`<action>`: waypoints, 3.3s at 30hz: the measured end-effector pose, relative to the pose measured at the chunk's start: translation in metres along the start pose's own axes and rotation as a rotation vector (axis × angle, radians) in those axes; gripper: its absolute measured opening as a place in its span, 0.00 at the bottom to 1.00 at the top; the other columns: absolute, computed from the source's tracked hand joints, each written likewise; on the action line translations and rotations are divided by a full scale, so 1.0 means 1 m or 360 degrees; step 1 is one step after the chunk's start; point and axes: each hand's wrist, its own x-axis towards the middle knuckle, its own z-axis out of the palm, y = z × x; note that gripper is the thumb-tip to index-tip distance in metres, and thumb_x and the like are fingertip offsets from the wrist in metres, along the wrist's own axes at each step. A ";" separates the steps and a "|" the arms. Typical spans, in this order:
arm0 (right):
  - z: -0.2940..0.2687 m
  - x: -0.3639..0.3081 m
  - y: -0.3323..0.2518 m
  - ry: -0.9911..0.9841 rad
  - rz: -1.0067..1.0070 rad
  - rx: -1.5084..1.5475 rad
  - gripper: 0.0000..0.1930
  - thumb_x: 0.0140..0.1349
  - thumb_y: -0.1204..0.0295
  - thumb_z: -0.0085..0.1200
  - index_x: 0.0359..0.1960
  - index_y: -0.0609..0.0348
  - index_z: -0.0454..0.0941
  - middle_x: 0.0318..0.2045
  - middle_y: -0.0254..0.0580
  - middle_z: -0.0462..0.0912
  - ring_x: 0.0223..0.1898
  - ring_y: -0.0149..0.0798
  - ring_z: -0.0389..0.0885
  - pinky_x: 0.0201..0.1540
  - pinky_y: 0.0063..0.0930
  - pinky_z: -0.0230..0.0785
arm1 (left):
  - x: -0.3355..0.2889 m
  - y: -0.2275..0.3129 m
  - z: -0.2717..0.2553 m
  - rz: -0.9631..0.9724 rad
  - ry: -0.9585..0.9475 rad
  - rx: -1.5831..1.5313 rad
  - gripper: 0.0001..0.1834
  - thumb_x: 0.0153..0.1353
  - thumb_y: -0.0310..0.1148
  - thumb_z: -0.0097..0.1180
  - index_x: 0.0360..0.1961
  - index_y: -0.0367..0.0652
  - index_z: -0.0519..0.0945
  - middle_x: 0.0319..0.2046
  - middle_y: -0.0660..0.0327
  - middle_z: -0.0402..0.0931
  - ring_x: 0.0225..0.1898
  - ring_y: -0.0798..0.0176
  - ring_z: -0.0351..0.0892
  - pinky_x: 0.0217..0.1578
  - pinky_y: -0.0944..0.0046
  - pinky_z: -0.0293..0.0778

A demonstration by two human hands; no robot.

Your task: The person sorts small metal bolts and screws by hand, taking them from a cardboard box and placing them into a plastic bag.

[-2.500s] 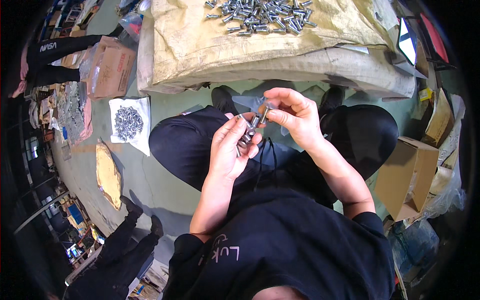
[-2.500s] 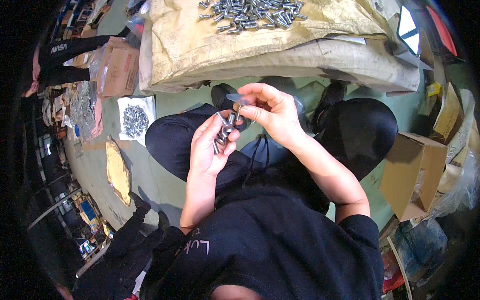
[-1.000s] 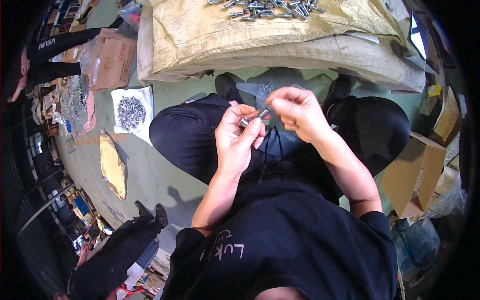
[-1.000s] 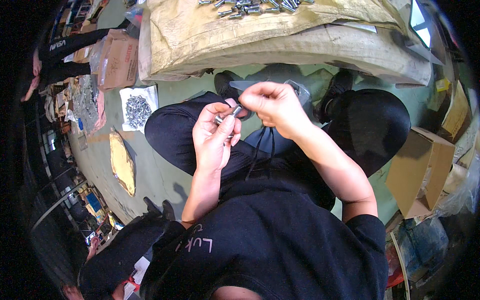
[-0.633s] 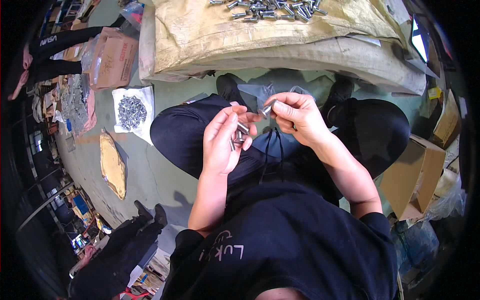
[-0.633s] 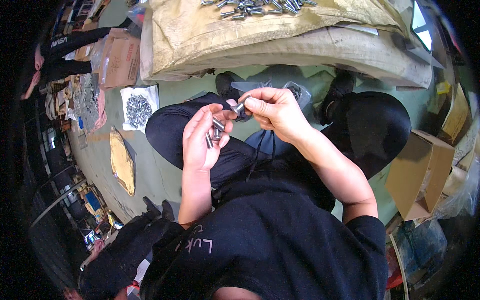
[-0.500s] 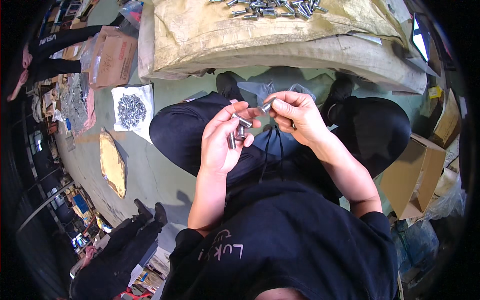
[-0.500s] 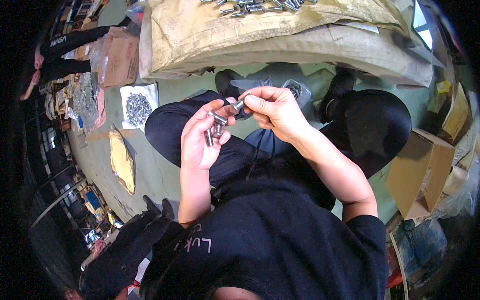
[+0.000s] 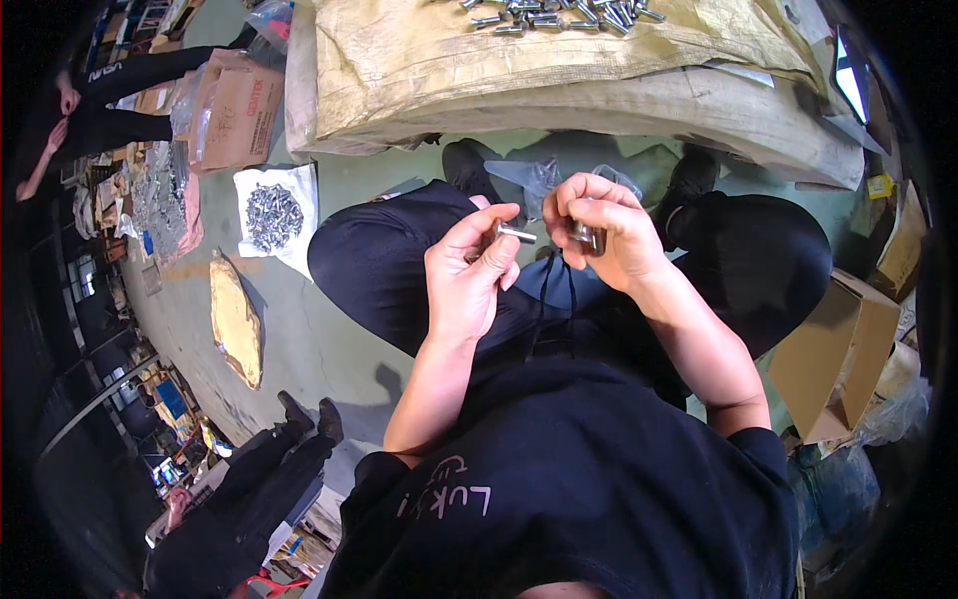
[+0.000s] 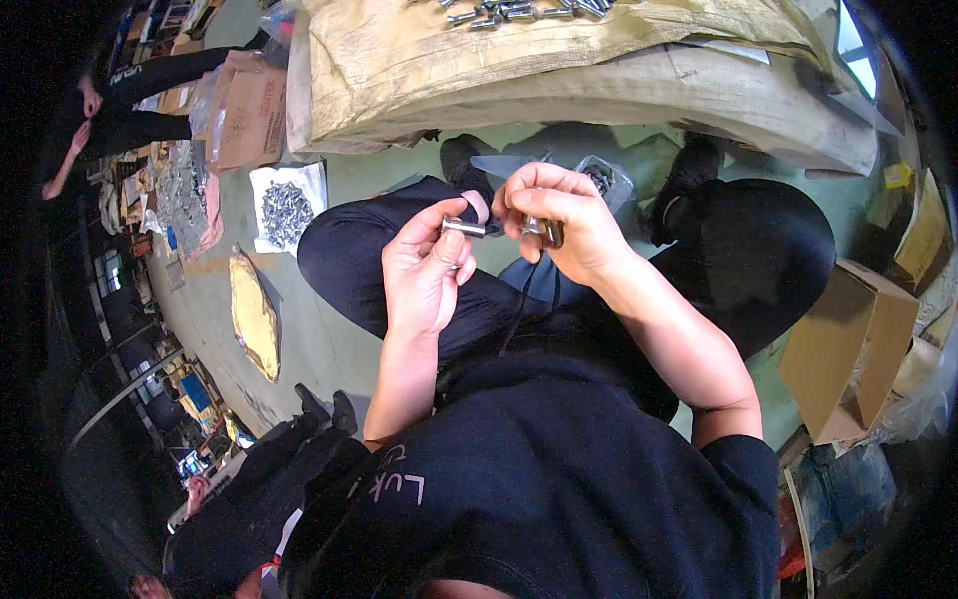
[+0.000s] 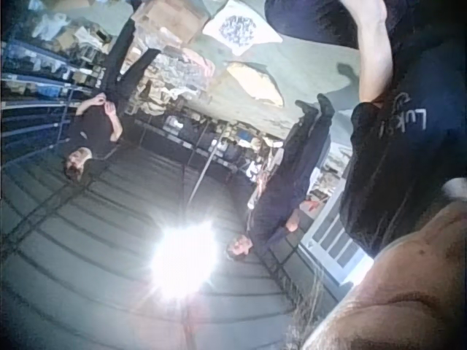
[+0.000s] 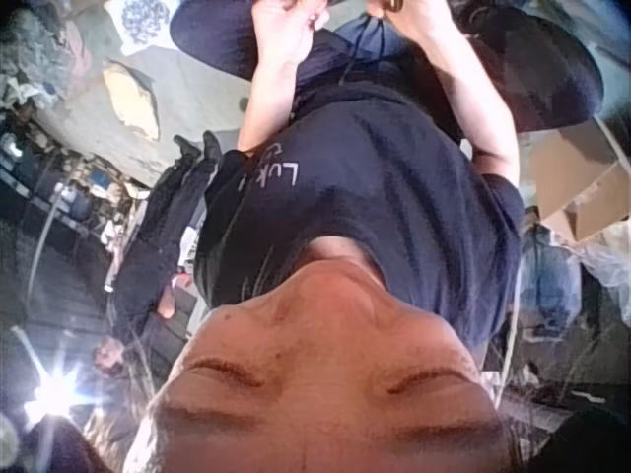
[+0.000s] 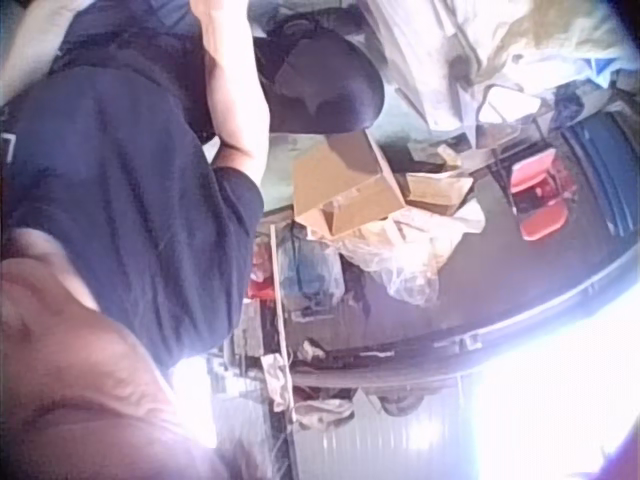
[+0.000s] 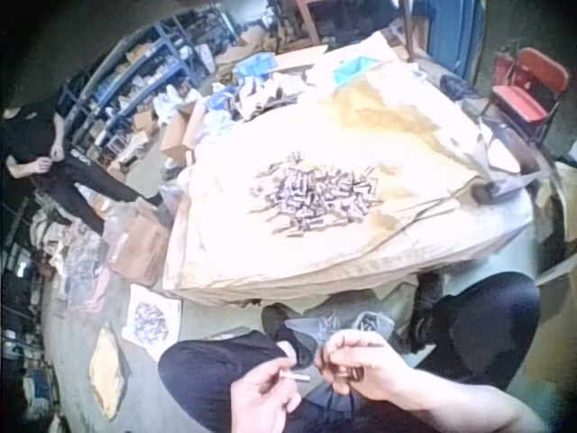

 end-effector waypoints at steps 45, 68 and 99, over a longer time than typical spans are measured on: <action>0.009 -0.010 0.028 0.0006 -0.0315 -0.1215 0.07 0.47 0.75 0.59 0.26 0.63 0.75 0.22 0.34 0.77 0.23 0.22 0.70 0.27 0.18 0.64 | 0.004 -0.006 -0.012 -0.0267 -0.0162 -0.0310 0.16 0.56 0.37 0.51 0.42 0.37 0.73 0.26 0.65 0.72 0.24 0.73 0.68 0.21 0.75 0.63; 0.002 -0.001 0.030 -0.0023 0.0149 -0.0645 0.09 0.53 0.72 0.56 0.34 0.61 0.73 0.21 0.29 0.72 0.19 0.20 0.67 0.18 0.10 0.52 | 0.008 0.002 -0.040 -0.0393 -0.0367 -0.0589 0.15 0.59 0.36 0.47 0.43 0.36 0.70 0.29 0.61 0.69 0.26 0.71 0.64 0.19 0.74 0.60; -0.001 -0.004 0.021 0.0060 -0.0246 -0.0623 0.11 0.48 0.79 0.55 0.34 0.59 0.70 0.31 0.35 0.72 0.24 0.25 0.70 0.22 0.12 0.58 | 0.007 0.003 -0.027 -0.0341 -0.0125 -0.0464 0.20 0.49 0.16 0.42 0.46 0.35 0.67 0.45 0.50 0.70 0.48 0.56 0.70 0.49 0.60 0.66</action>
